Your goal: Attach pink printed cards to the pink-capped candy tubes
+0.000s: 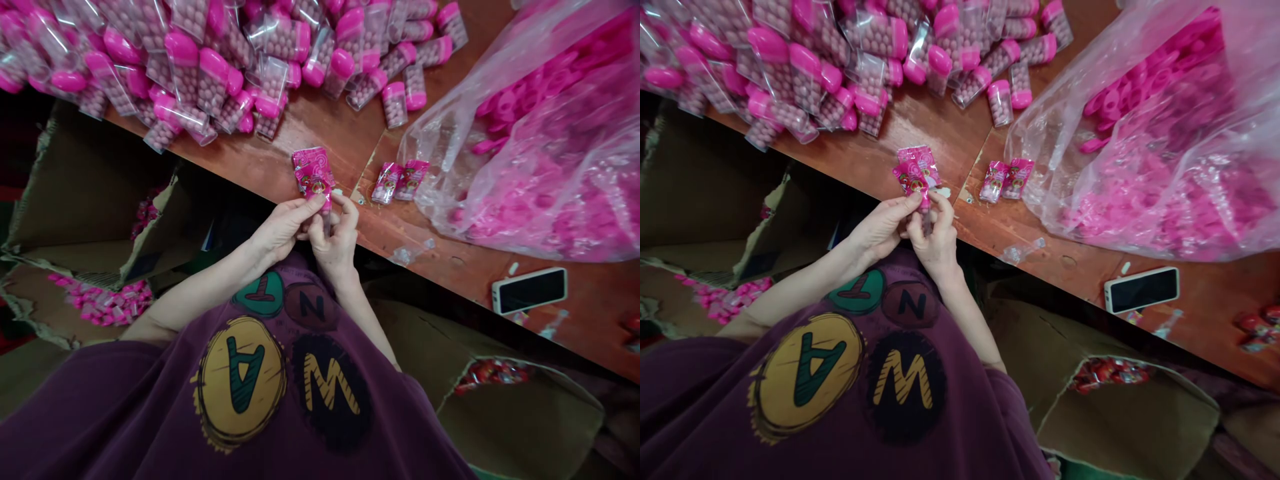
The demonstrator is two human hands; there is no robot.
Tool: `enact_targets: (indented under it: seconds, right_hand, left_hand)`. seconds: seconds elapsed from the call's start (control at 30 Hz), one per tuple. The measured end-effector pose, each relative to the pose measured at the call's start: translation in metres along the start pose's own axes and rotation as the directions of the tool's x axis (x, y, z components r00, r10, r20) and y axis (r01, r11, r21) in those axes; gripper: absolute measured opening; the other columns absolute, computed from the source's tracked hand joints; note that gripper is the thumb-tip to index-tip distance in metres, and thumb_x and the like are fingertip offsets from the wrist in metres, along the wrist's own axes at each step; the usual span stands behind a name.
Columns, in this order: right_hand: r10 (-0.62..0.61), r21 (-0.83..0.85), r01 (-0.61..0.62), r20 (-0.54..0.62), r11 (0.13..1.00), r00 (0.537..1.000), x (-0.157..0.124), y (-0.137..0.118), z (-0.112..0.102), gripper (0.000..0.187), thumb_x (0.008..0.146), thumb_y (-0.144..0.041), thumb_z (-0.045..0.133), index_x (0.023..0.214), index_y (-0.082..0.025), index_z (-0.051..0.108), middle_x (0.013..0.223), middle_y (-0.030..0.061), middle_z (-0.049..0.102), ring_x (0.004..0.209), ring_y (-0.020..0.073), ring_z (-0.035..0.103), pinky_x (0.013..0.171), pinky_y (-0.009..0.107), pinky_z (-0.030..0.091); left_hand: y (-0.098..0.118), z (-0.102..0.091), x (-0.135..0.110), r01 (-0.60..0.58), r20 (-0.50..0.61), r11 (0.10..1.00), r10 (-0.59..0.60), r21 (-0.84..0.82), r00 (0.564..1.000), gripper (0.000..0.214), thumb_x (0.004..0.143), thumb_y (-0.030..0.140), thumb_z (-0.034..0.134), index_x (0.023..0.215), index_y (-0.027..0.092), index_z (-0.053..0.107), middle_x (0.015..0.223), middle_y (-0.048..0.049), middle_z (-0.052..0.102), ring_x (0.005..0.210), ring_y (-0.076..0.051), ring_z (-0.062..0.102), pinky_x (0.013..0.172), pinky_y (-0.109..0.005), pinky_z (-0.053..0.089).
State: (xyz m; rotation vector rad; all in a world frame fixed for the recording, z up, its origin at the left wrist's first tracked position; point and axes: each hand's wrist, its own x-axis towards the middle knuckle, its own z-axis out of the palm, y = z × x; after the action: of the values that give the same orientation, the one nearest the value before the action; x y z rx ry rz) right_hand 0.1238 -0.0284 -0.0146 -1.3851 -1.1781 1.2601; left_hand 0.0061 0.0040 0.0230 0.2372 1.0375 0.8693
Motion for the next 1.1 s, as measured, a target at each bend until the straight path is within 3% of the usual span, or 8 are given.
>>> enact_targets:
  seconds: [0.17,0.3,0.43,0.6,0.77,0.87,0.97,1.1]
  right_hand:
    - [0.111,0.26,-0.126,0.073,0.957,0.991,0.004,-0.013,-0.002,0.051,0.097,-0.059,0.07,0.133,-0.036,0.042,0.074,-0.0077,0.058,0.057,0.0126,0.057,0.051,0.025,0.05]
    - [0.162,0.294,-0.185,0.099,0.938,0.982,0.007,-0.02,-0.005,0.05,0.096,-0.06,0.071,0.13,-0.034,0.045,0.074,-0.008,0.059,0.054,0.0102,0.053,0.042,0.02,0.037]
    - [0.026,0.177,-0.039,0.073,0.983,0.997,0.005,-0.011,-0.006,0.049,0.098,-0.056,0.071,0.132,-0.032,0.044,0.075,-0.0089,0.064,0.061,0.0106,0.064,0.058,0.025,0.053]
    - [-0.13,-0.026,0.131,0.041,0.991,0.991,0.004,-0.001,-0.004,0.047,0.097,-0.052,0.073,0.128,-0.029,0.047,0.076,-0.0076,0.07,0.06,0.0118,0.068,0.06,0.027,0.054]
    - [0.036,0.266,-0.068,0.122,0.962,0.992,0.005,-0.01,0.002,0.051,0.094,-0.057,0.077,0.12,-0.031,0.042,0.069,-0.0121,0.065,0.054,0.0082,0.062,0.054,0.021,0.05]
    - [0.112,0.336,-0.152,0.137,0.929,0.984,0.007,-0.013,0.004,0.05,0.094,-0.058,0.076,0.116,-0.031,0.041,0.068,-0.0125,0.063,0.05,0.0072,0.058,0.046,0.018,0.042]
    - [0.041,0.26,-0.068,0.108,0.963,0.993,0.009,-0.009,0.003,0.043,0.098,-0.052,0.072,0.12,-0.03,0.042,0.067,-0.0129,0.062,0.05,0.0077,0.058,0.049,0.021,0.045]
    - [-0.107,-0.063,0.11,0.049,0.992,0.993,0.01,-0.002,-0.001,0.039,0.099,-0.041,0.07,0.128,-0.029,0.046,0.072,-0.009,0.068,0.058,0.0117,0.065,0.059,0.028,0.053]
  left_hand:
    - [-0.002,-0.007,-0.002,-0.015,0.051,0.999,0.013,0.047,0.999,0.046,0.087,0.049,0.088,0.069,0.014,0.064,0.06,0.003,0.056,0.051,-0.004,0.048,0.047,-0.019,0.03]
    - [0.0,-0.013,-0.001,-0.035,0.133,0.997,0.026,0.065,0.991,0.04,0.086,0.047,0.088,0.075,0.013,0.069,0.068,-0.0005,0.063,0.056,-0.005,0.053,0.049,-0.019,0.032]
    - [0.001,-0.011,0.002,-0.095,0.034,0.994,0.093,0.052,0.995,0.05,0.081,0.057,0.091,0.073,0.014,0.067,0.063,0.0025,0.058,0.052,-0.004,0.047,0.047,-0.019,0.028]
    - [0.001,-0.012,0.007,-0.088,0.026,0.996,0.087,0.026,0.996,0.049,0.069,0.052,0.099,0.074,0.012,0.072,0.061,0.0018,0.061,0.049,-0.002,0.044,0.047,-0.018,0.028]
    - [0.003,-0.018,0.009,-0.076,0.103,0.997,0.076,-0.004,0.992,0.043,0.079,0.044,0.094,0.067,0.012,0.068,0.056,0.0025,0.055,0.048,-0.003,0.042,0.048,-0.019,0.03]
    - [0.003,-0.02,0.008,-0.055,0.131,0.998,0.055,-0.01,0.99,0.039,0.081,0.041,0.092,0.071,0.012,0.069,0.059,0.0026,0.056,0.049,-0.004,0.045,0.049,-0.019,0.031]
    - [0.004,-0.02,0.006,-0.054,0.091,0.998,0.052,0.026,0.994,0.036,0.079,0.041,0.094,0.077,0.012,0.073,0.062,0.0021,0.059,0.05,-0.003,0.045,0.048,-0.019,0.028]
    - [0.005,-0.016,0.004,-0.038,0.006,0.998,0.038,0.048,0.999,0.033,0.082,0.039,0.093,0.076,0.012,0.074,0.06,0.0025,0.058,0.049,-0.002,0.039,0.047,-0.02,0.022]
